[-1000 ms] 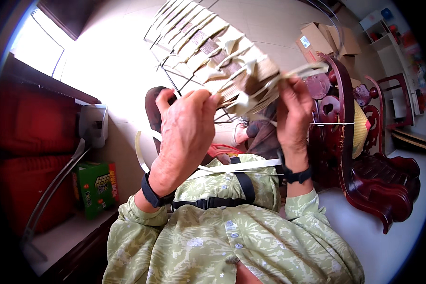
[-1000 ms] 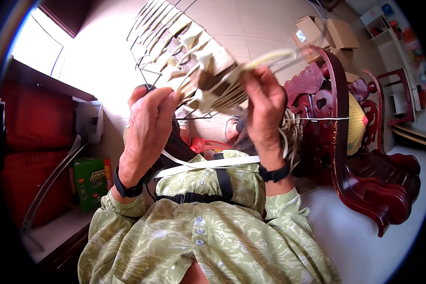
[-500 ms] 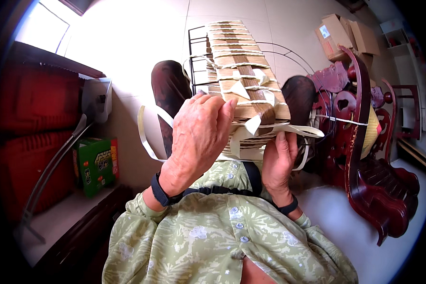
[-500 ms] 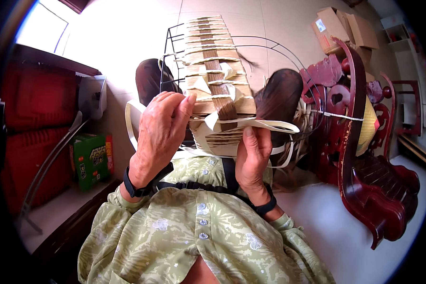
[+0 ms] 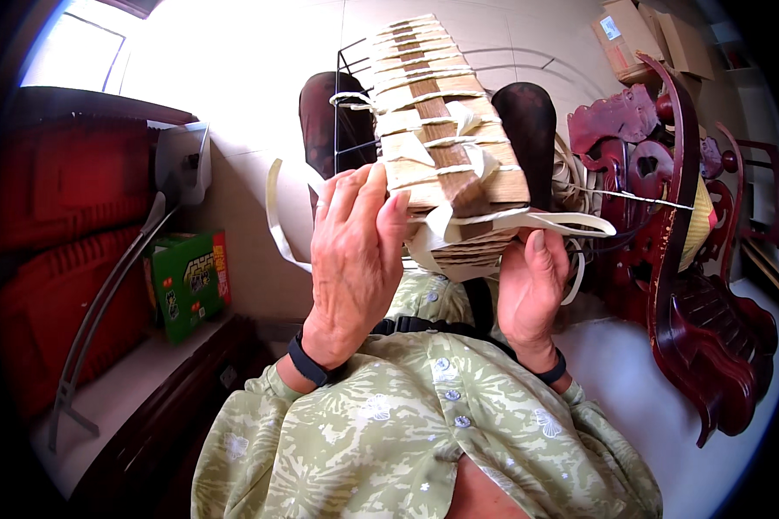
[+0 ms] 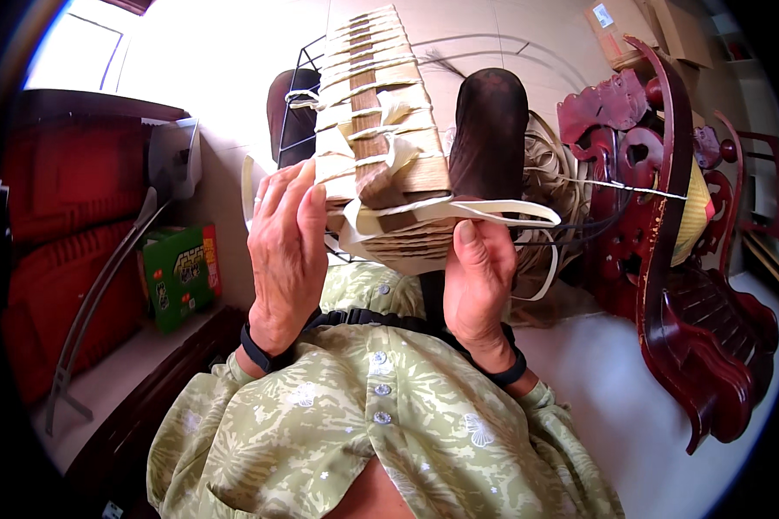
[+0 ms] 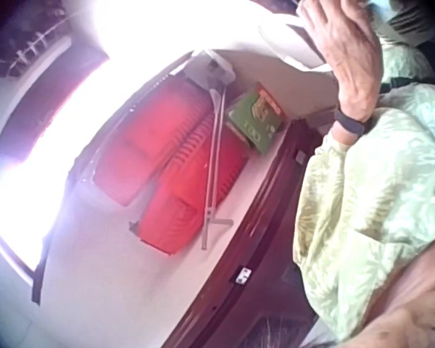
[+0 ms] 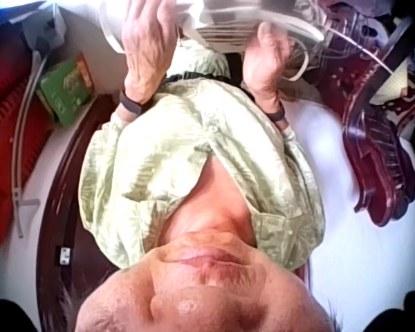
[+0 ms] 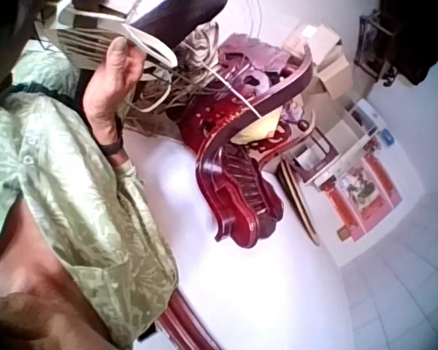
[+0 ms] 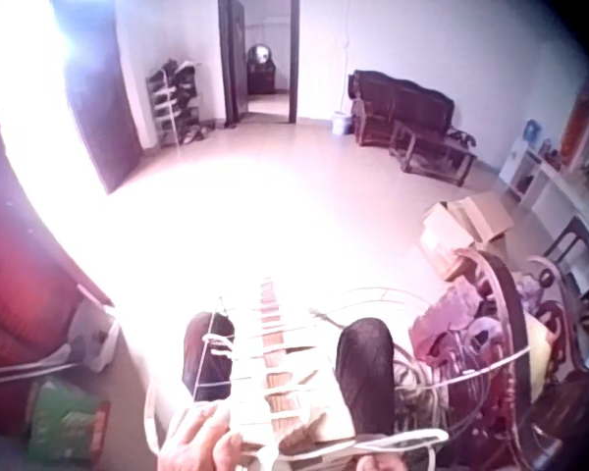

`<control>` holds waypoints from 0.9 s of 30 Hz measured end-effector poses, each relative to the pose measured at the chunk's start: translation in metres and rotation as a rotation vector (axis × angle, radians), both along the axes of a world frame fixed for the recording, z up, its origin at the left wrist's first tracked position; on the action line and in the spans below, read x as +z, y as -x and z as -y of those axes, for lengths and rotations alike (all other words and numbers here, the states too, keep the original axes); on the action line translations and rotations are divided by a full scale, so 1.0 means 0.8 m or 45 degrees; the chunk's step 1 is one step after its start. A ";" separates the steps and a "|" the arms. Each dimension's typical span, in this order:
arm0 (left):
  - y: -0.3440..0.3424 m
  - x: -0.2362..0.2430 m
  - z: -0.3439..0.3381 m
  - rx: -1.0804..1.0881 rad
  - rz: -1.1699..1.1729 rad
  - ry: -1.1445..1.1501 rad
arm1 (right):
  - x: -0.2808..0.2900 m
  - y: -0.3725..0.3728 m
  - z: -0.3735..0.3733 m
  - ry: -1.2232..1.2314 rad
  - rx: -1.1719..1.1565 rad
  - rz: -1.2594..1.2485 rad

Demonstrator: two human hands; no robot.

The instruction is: The person weaves a light-colored material through the wire frame of a basket by hand, threading long strips over and under the frame's vertical ribs.

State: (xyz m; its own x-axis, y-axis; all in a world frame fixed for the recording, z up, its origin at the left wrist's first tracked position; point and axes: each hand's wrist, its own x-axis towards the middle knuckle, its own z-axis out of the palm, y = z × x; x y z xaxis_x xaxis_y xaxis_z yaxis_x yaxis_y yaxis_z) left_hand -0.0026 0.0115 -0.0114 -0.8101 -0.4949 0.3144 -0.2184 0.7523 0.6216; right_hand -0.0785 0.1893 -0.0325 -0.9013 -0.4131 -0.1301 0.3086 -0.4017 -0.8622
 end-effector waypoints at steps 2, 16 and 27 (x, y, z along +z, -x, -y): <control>-0.011 0.010 -0.009 0.143 0.001 -0.126 | -0.003 0.000 -0.001 -0.033 0.055 0.004; -0.030 -0.029 0.007 0.086 -0.090 -0.703 | -0.023 0.020 -0.008 -0.037 -0.050 0.181; -0.020 -0.008 -0.004 -0.196 -0.061 -1.187 | -0.021 0.003 -0.006 -0.121 -0.105 0.141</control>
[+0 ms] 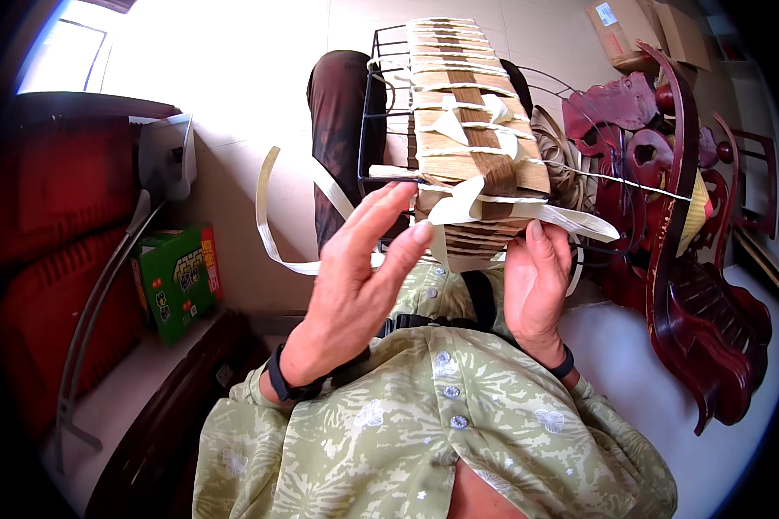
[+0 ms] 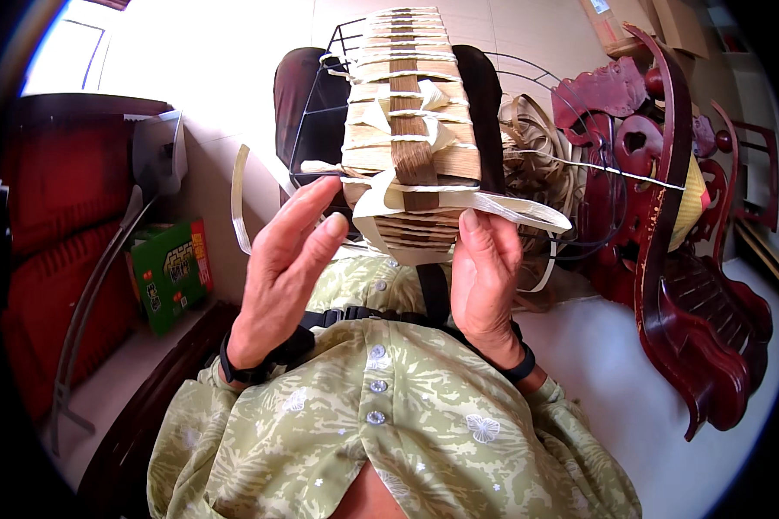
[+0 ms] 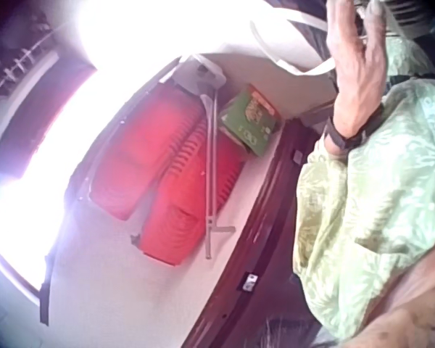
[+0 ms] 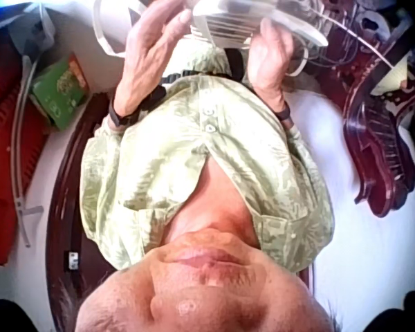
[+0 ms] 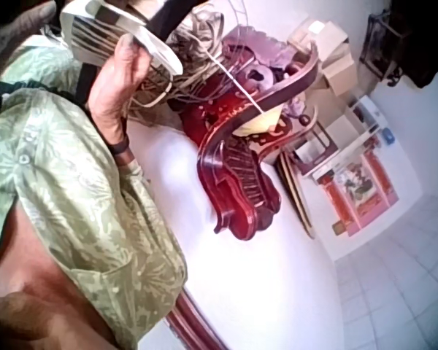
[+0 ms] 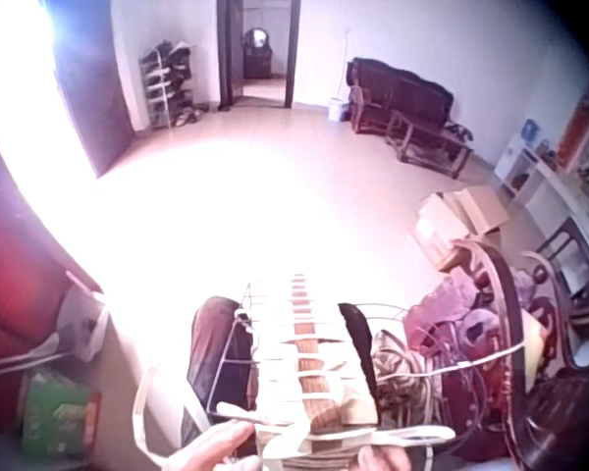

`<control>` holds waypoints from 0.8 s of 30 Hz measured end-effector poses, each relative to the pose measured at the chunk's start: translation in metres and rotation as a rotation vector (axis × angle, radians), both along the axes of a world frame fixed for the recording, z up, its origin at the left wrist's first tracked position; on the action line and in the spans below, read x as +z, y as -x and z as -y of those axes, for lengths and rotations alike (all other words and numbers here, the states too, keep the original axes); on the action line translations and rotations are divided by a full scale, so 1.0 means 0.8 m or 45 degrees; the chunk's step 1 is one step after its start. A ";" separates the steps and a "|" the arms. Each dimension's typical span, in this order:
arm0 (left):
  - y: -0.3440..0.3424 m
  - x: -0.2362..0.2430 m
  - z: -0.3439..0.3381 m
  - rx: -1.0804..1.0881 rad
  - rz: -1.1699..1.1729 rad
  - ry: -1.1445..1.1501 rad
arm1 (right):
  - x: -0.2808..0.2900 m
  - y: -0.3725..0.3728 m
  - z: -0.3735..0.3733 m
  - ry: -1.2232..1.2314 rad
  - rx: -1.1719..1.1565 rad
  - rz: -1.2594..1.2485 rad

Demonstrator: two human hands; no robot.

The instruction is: The person weaves a light-colored material through the wire frame of a basket by hand, threading long strips over and under the frame's vertical ribs.

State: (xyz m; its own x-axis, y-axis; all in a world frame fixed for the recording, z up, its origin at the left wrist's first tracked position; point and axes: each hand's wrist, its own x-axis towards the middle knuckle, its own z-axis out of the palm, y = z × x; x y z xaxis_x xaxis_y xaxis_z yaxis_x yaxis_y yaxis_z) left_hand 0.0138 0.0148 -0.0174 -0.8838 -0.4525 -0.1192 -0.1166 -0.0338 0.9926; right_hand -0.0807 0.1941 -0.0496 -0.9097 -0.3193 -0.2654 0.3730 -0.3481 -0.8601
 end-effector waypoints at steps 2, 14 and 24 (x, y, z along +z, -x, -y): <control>0.015 0.008 -0.005 -0.086 -0.005 0.126 | 0.000 0.001 -0.001 0.006 0.006 0.010; 0.039 -0.035 -0.027 0.201 0.029 0.075 | 0.050 0.010 -0.020 -0.886 0.511 -0.465; 0.044 -0.022 -0.028 0.200 -0.032 0.073 | 0.059 0.029 -0.032 -0.483 0.186 -0.107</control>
State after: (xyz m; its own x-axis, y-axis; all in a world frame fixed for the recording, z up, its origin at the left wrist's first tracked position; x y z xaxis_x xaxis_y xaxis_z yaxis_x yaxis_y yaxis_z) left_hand -0.0214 0.0376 -0.0349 -0.8039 -0.5909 -0.0678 -0.0893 0.0071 0.9960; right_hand -0.1037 0.2199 -0.0027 -0.8856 -0.3401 -0.3162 0.3183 0.0511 -0.9466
